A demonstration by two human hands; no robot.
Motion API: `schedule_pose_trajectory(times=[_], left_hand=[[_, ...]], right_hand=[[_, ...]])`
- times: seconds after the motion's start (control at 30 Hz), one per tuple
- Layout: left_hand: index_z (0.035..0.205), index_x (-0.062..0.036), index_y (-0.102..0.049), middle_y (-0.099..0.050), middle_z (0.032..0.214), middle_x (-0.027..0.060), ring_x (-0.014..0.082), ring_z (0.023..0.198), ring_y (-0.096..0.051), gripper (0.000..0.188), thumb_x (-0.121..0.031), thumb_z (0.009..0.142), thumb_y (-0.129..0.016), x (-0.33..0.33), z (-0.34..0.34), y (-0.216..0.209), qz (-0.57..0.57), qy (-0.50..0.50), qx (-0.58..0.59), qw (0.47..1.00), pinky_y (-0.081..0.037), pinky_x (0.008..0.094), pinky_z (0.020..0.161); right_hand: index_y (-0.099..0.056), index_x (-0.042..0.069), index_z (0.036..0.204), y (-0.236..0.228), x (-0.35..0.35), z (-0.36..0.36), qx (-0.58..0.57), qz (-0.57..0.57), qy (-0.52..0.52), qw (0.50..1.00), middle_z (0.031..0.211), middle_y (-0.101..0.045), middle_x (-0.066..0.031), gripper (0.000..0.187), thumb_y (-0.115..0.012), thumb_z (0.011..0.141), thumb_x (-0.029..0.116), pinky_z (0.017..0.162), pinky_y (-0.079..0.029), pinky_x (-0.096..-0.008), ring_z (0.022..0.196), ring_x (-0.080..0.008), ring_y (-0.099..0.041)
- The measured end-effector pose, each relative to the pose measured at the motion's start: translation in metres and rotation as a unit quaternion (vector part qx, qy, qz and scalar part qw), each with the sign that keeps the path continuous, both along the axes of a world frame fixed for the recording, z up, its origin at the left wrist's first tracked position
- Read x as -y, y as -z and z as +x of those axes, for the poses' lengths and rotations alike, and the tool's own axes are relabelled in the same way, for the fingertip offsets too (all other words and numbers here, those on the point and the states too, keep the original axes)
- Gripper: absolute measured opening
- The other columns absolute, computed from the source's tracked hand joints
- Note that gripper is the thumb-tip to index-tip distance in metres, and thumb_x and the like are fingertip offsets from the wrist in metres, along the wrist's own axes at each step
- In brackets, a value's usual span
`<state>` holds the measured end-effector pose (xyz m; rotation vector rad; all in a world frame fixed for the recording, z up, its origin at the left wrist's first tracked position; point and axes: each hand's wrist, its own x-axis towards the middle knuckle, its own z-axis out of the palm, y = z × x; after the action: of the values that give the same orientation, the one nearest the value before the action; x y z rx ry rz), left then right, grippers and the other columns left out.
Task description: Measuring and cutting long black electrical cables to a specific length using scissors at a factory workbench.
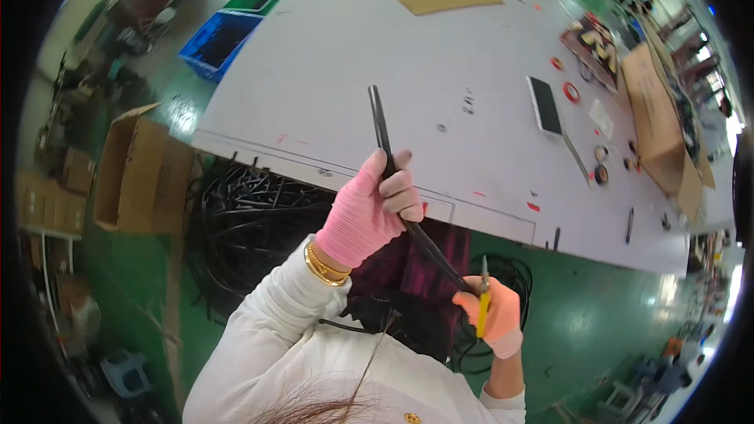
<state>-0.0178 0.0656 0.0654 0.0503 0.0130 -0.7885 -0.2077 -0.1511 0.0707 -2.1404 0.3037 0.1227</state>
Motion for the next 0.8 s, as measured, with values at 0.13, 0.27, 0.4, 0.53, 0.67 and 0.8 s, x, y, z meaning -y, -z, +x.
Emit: schedule_pose_trajectory(times=[0.13, 0.27, 0.4, 0.53, 0.67, 0.8], left_hand=[[0.108, -0.0113, -0.060, -0.020, 0.065, -0.0092, 0.0066, 0.051, -0.019, 0.031, -0.041, 0.108, -0.052, -0.049, 0.022, 0.019, 0.075, -0.183, -0.024, 0.980, -0.024, 0.0275, 0.053], [0.130, -0.0048, -0.057, -0.038, 0.068, -0.0042, 0.0111, 0.056, -0.037, 0.035, -0.031, 0.107, -0.051, -0.109, 0.051, 0.041, 0.348, -0.397, 0.042, 0.848, -0.042, 0.0302, 0.060], [0.131, -0.0016, -0.059, -0.060, 0.085, 0.0078, 0.0275, 0.077, -0.061, 0.038, -0.019, 0.097, -0.064, -0.151, 0.078, 0.059, 0.743, -0.442, 0.153, 0.478, -0.050, 0.0361, 0.073], [0.130, -0.0142, -0.063, -0.061, 0.124, 0.0093, 0.0316, 0.121, -0.055, 0.048, -0.014, 0.083, -0.075, -0.171, 0.088, 0.071, 0.923, -0.284, 0.179, 0.187, -0.043, 0.0474, 0.100], [0.119, -0.0138, -0.068, -0.061, 0.115, 0.0089, 0.0292, 0.119, -0.057, 0.035, -0.012, 0.085, -0.071, -0.174, 0.103, 0.069, 0.803, -0.372, 0.445, 0.137, -0.042, 0.0464, 0.103], [0.098, -0.0135, -0.070, -0.064, 0.095, 0.0052, 0.0252, 0.103, -0.063, 0.013, -0.021, 0.088, -0.069, -0.166, 0.126, 0.063, 0.700, -0.287, 0.583, 0.296, -0.044, 0.0435, 0.100]], right_hand=[[-0.067, 0.002, 0.095, -0.001, 0.021, 0.020, 0.023, -0.134, -0.077, 0.988, 0.067, -0.061, -0.0153, 0.031, -0.086, 0.078, 0.020, 0.056, -0.046, -0.0398, 0.060, -0.0347, -0.059], [-0.064, 0.000, 0.090, -0.007, 0.028, 0.047, 0.004, -0.153, -0.050, 0.987, 0.063, -0.060, -0.0142, 0.027, -0.083, 0.079, 0.015, 0.055, -0.044, -0.0380, 0.056, -0.0330, -0.057], [-0.052, 0.000, 0.072, -0.008, 0.029, 0.084, 0.015, -0.186, -0.084, 0.979, 0.060, -0.064, -0.0131, 0.031, -0.080, 0.079, 0.011, 0.052, -0.044, -0.0358, 0.052, -0.0287, -0.061], [-0.058, -0.001, 0.079, -0.002, 0.022, 0.119, -0.026, -0.183, -0.155, 0.970, 0.061, -0.066, -0.0093, 0.020, -0.074, 0.083, 0.010, 0.051, -0.044, -0.0302, 0.052, -0.0166, -0.060], [-0.063, -0.002, 0.083, -0.006, 0.014, 0.151, -0.127, -0.117, -0.141, 0.975, 0.064, -0.067, -0.0063, 0.014, -0.070, 0.087, 0.010, 0.047, -0.041, -0.0254, 0.050, -0.0087, -0.056], [-0.064, -0.002, 0.085, -0.012, 0.003, 0.173, -0.188, -0.084, -0.125, 0.970, 0.065, -0.067, -0.0056, 0.013, -0.068, 0.088, 0.009, 0.045, -0.039, -0.0238, 0.048, -0.0070, -0.053]])
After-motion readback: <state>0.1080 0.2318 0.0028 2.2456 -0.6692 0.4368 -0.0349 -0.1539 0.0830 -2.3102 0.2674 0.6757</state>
